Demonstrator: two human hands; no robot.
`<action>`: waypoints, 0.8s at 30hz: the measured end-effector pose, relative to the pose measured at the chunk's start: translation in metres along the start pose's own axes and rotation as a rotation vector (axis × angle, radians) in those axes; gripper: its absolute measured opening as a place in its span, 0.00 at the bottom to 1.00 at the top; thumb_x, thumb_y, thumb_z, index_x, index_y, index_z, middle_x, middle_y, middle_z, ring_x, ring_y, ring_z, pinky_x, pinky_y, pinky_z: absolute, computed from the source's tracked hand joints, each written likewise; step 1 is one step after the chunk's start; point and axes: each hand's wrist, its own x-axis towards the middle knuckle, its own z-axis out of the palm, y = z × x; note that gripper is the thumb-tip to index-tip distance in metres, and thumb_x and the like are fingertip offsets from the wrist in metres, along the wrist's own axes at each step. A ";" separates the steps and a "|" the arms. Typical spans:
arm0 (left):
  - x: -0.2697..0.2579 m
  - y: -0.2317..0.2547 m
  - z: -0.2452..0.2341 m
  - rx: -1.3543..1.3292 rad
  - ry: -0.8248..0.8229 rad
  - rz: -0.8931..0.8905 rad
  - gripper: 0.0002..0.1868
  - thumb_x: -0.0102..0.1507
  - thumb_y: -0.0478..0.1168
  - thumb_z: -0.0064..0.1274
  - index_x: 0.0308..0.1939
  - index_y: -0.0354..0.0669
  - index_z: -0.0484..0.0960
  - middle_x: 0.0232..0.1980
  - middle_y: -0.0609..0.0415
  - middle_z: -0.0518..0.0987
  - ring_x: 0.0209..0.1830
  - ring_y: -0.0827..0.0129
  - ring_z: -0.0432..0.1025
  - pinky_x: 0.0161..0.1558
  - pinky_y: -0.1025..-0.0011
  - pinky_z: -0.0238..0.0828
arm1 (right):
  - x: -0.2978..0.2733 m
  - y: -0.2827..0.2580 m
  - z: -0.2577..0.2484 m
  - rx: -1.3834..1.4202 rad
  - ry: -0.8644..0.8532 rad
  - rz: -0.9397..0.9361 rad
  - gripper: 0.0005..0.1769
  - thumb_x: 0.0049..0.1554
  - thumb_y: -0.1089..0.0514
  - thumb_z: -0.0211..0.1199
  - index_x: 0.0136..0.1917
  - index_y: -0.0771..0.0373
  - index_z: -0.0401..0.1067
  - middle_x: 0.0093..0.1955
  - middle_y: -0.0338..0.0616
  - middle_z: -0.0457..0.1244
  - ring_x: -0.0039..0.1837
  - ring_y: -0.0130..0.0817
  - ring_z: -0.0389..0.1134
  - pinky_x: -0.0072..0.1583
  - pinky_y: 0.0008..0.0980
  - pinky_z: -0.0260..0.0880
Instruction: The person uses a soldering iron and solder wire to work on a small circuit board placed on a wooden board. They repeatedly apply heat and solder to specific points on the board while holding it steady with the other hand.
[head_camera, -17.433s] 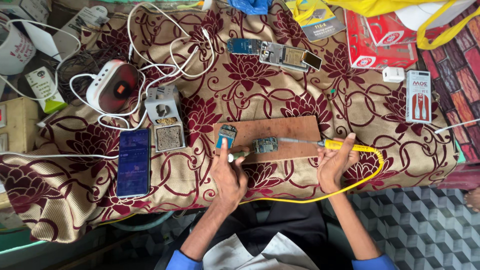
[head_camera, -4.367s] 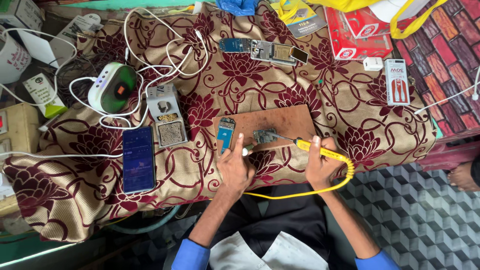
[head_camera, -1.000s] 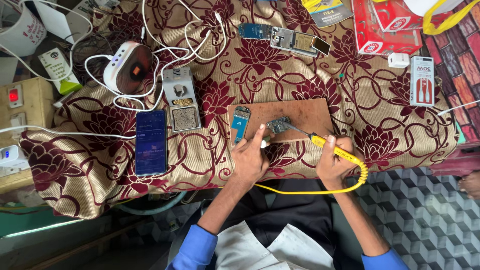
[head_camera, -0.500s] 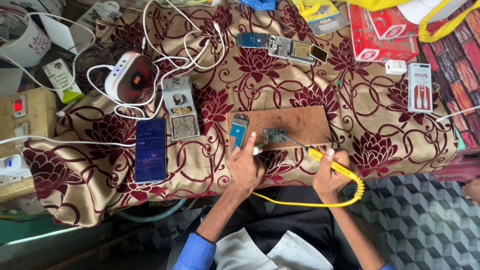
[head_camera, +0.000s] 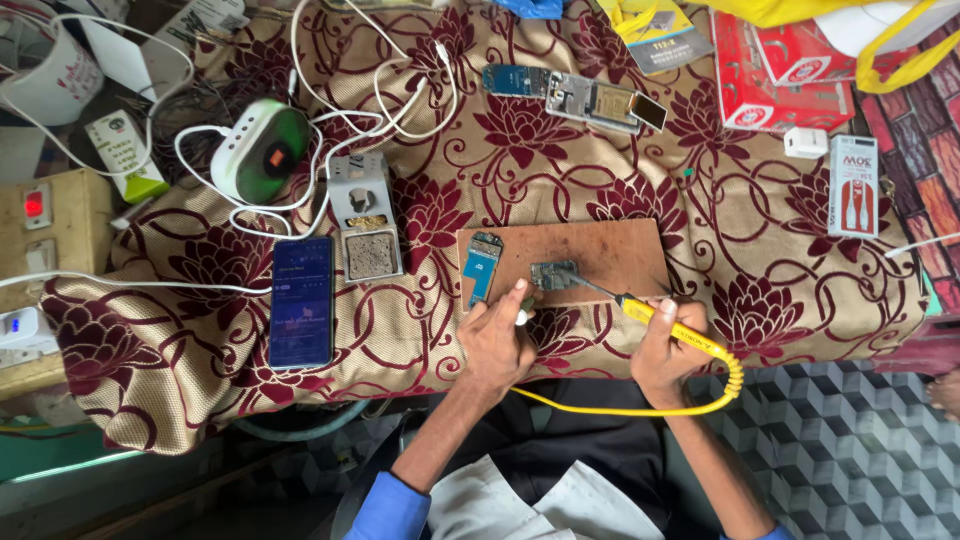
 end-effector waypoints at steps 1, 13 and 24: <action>-0.001 0.000 0.000 -0.012 -0.012 -0.008 0.48 0.50 0.23 0.49 0.77 0.41 0.56 0.46 0.56 0.85 0.33 0.71 0.76 0.34 0.69 0.61 | -0.001 -0.001 -0.002 -0.051 0.000 0.002 0.16 0.71 0.61 0.54 0.41 0.66 0.57 0.38 0.45 0.63 0.40 0.26 0.63 0.44 0.28 0.64; 0.012 0.006 -0.005 -0.073 0.041 -0.031 0.49 0.52 0.22 0.48 0.78 0.42 0.54 0.49 0.57 0.85 0.34 0.71 0.77 0.36 0.70 0.65 | 0.017 0.001 0.002 0.183 0.173 0.252 0.20 0.72 0.51 0.52 0.41 0.65 0.59 0.34 0.46 0.62 0.33 0.30 0.64 0.37 0.27 0.64; 0.019 0.009 -0.009 -0.131 0.085 -0.160 0.47 0.52 0.21 0.44 0.77 0.36 0.53 0.48 0.51 0.84 0.29 0.65 0.73 0.39 0.68 0.76 | 0.029 0.075 -0.002 0.573 0.351 0.522 0.30 0.71 0.40 0.56 0.34 0.62 0.59 0.26 0.38 0.52 0.28 0.29 0.55 0.34 0.29 0.62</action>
